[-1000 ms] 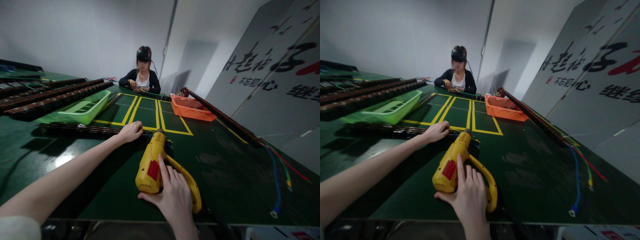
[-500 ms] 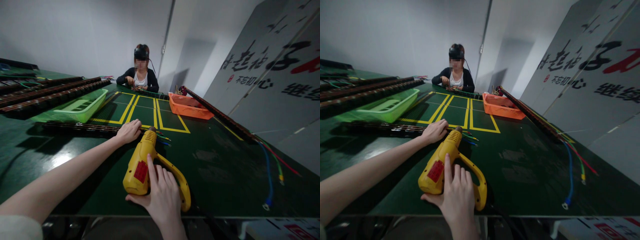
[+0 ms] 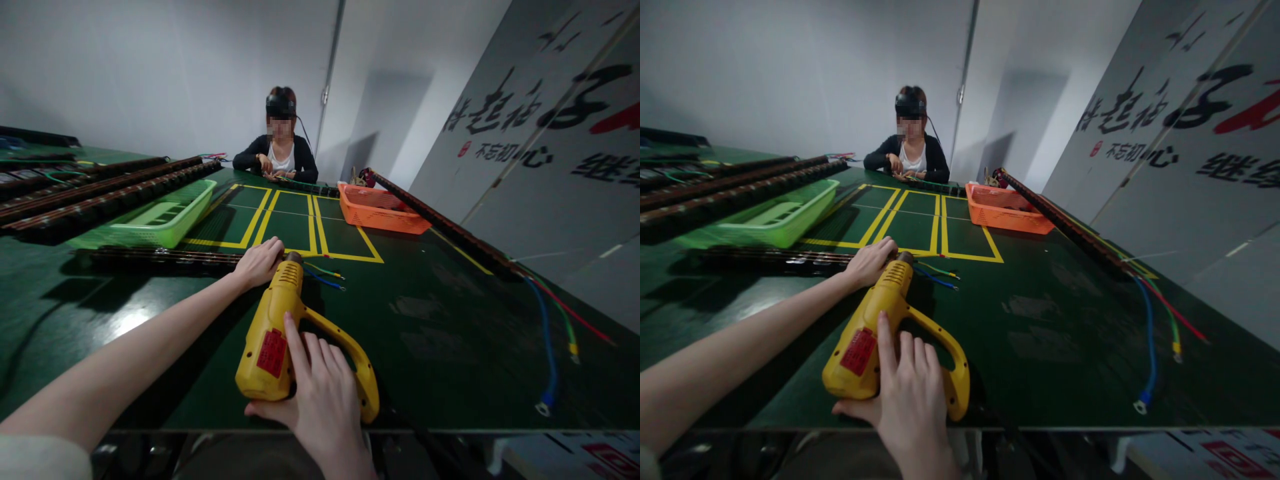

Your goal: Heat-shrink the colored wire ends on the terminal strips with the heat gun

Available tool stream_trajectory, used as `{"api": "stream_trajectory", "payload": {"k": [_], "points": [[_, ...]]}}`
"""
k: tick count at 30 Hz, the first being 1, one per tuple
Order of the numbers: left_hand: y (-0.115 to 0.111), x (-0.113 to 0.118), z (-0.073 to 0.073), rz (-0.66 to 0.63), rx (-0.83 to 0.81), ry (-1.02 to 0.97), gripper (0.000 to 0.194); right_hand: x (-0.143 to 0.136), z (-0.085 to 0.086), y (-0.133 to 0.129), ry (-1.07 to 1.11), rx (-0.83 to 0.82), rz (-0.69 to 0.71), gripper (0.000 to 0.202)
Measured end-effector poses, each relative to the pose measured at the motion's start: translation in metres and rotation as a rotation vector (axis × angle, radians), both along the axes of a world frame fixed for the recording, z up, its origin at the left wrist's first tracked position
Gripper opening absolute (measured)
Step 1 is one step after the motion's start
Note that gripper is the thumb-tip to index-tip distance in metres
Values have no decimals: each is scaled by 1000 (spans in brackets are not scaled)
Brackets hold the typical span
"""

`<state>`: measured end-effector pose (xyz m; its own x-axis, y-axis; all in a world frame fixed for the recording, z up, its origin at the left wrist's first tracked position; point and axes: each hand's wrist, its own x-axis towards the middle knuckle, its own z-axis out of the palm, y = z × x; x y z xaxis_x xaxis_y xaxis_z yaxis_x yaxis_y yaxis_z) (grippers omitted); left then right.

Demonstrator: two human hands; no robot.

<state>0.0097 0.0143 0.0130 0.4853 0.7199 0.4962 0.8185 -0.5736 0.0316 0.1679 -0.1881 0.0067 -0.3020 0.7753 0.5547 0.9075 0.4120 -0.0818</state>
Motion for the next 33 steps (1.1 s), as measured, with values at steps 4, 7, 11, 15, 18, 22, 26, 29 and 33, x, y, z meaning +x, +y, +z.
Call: {"api": "stream_trajectory", "payload": {"k": [4, 7, 11, 15, 18, 22, 26, 29, 33], "points": [[2, 1, -3, 1, 33, -15, 15, 9, -4, 0, 40, -19, -1, 121], [3, 1, -4, 0, 46, -6, 13, 17, -5, -1, 45, -36, -21, 116], [3, 1, -4, -10, 51, 14, 11, 24, -2, -2, 38, -39, -51, 110], [2, 1, -3, -11, 54, 12, 9, 31, 0, -1, 25, -24, -74, 111], [1, 0, -3, -19, 62, 5, 8, 38, 1, 1, 21, -18, -93, 110], [0, 0, -2, -20, 51, 3, 9, 47, 2, 2, -8, -8, -121, 108], [0, 1, -1, -13, 31, 7, 11, 52, 2, 3, -34, 10, -179, 107], [-1, 1, 0, -7, 12, 4, 12, 52, 1, 3, -43, 19, -185, 107], [-1, 2, 0, -5, 8, 5, 11, 50, 2, 3, -41, 27, -180, 107]]}}
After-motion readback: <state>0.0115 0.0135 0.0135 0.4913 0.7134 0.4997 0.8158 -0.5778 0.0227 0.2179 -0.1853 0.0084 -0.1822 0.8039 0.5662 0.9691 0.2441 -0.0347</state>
